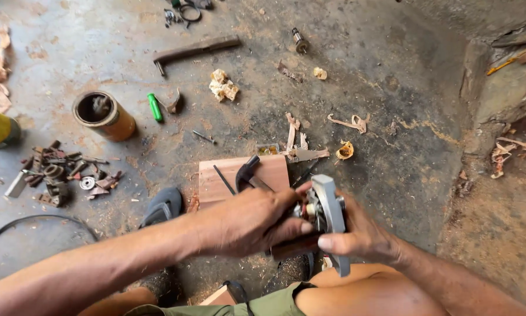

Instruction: Disassembling and repairing a small electric motor component using a hammer and prying tools.

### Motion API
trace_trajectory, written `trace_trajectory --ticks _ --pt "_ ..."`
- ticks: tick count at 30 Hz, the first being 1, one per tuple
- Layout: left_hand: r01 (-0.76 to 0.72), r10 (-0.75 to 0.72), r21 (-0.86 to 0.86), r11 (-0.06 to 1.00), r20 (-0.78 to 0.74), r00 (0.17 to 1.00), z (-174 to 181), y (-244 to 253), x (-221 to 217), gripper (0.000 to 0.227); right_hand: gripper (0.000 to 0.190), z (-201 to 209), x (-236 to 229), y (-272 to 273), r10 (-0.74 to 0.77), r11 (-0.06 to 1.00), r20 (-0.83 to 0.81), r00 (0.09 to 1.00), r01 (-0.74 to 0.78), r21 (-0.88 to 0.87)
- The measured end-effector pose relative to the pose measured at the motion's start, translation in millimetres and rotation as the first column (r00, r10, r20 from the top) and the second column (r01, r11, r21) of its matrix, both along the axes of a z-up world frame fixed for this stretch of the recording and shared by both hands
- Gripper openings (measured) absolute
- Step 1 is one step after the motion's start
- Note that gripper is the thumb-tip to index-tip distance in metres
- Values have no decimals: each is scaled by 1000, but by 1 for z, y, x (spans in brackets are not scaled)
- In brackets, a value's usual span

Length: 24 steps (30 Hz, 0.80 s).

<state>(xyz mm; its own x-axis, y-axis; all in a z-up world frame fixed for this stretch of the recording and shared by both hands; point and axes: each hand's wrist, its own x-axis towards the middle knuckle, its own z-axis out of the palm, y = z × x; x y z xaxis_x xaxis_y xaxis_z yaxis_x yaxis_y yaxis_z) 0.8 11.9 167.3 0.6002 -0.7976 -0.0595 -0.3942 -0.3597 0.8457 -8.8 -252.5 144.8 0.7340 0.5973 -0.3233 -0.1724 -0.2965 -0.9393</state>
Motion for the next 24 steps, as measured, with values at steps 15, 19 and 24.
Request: trace_trajectory --ticks 15,19,24 --pt "34 -37 -44 998 -64 997 -27 20 -19 44 80 9 -26 34 -79 988 -322 943 118 104" --pt "-59 56 -263 963 -17 998 -123 7 -7 41 74 -33 -2 32 -59 986 -603 796 143 92" --pt "-524 203 -172 834 -788 582 -137 12 4 48 71 -56 63 24 295 883 -530 795 -16 469"
